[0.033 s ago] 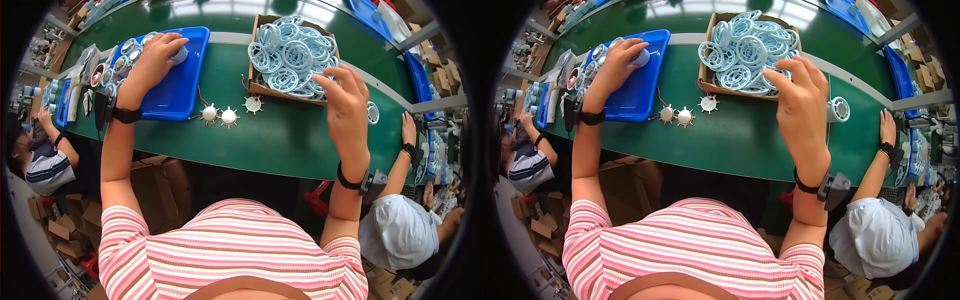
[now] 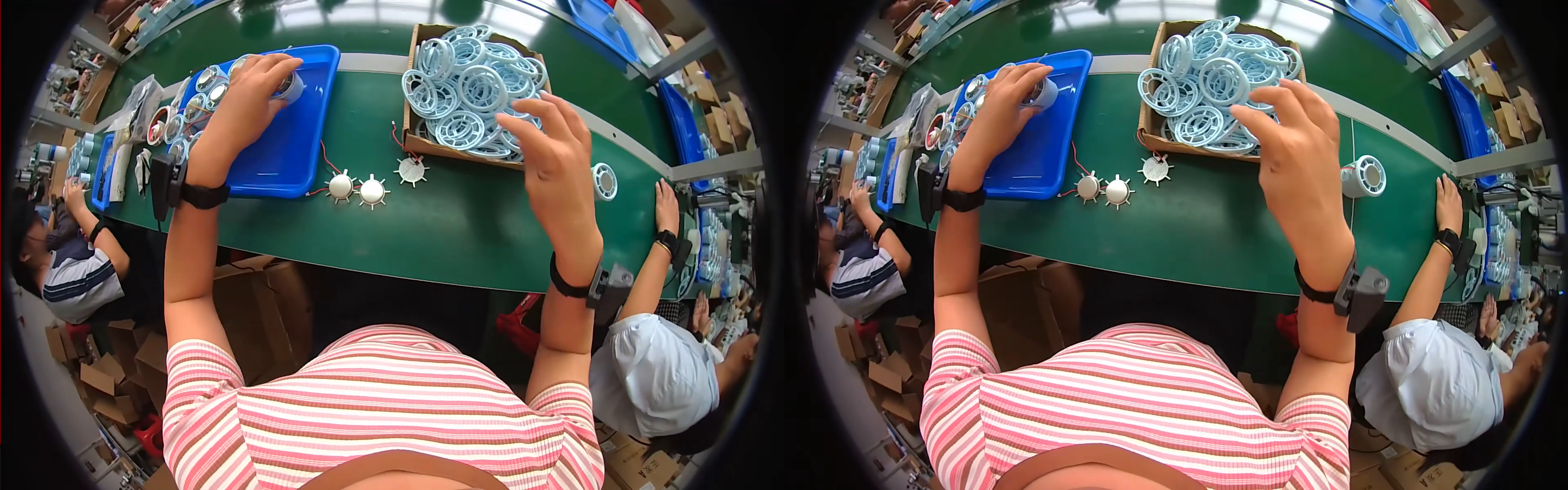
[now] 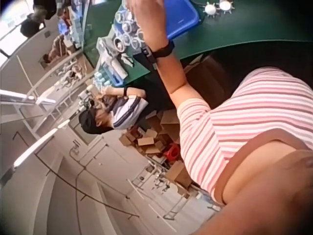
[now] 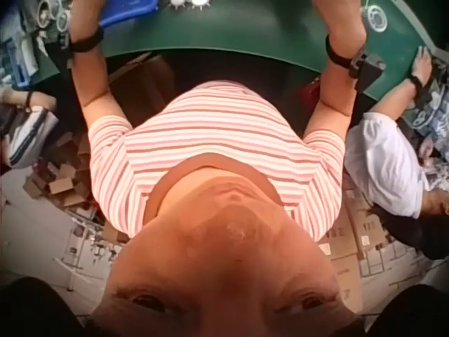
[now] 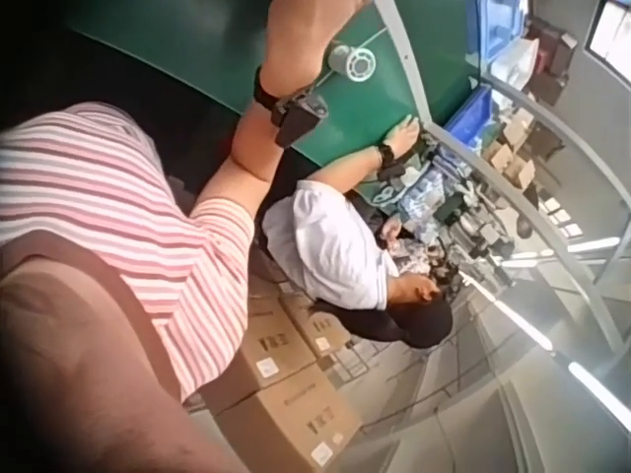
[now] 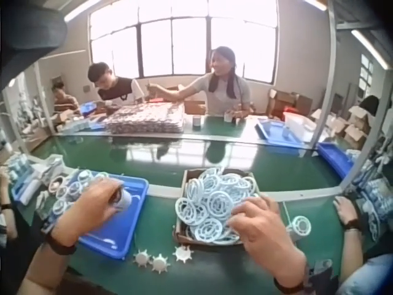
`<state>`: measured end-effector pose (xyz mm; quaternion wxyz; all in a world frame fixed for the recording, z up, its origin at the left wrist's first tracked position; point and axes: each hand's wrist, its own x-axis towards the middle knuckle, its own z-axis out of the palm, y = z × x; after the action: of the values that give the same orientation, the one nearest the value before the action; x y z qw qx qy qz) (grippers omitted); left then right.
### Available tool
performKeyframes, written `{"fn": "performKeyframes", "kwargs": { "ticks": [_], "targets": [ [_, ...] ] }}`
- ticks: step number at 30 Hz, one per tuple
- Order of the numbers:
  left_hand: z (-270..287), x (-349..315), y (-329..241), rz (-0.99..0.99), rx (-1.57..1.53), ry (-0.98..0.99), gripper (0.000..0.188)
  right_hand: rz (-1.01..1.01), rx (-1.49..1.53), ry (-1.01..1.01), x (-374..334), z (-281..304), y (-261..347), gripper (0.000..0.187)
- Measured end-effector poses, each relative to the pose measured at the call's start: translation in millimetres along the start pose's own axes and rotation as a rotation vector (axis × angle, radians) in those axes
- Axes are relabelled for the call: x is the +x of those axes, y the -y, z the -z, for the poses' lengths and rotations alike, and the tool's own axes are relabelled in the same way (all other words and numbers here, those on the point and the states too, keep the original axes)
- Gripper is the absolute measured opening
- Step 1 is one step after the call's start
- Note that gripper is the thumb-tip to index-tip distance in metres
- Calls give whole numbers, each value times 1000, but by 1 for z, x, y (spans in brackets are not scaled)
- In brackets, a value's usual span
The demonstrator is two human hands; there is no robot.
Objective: Assembling and sorting circular electronic components at a factory assembly line workstation.
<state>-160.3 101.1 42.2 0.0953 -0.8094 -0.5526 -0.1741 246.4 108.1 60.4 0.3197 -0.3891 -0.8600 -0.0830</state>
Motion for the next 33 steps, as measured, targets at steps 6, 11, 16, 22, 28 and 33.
{"fn": "performKeyframes", "kwargs": {
  "ticks": [6,11,16,22,28,33],
  "targets": [
    [50,-14,-110,-112,-149,-66,60,-11,298,131,9,10,-31,22],
    [44,-47,-176,-129,-425,249,64,-629,686,102,-16,38,-5,18],
    [4,-53,-200,-30,-418,202,63,-611,596,415,-69,24,17,19],
    [4,-52,-194,-3,-587,232,66,-544,523,272,-100,-3,13,24],
    [6,-53,-196,22,-577,348,67,-557,80,362,-106,-8,48,47],
    [4,-55,-206,274,-861,388,65,-392,320,289,-113,-9,50,62]
  ]
}}
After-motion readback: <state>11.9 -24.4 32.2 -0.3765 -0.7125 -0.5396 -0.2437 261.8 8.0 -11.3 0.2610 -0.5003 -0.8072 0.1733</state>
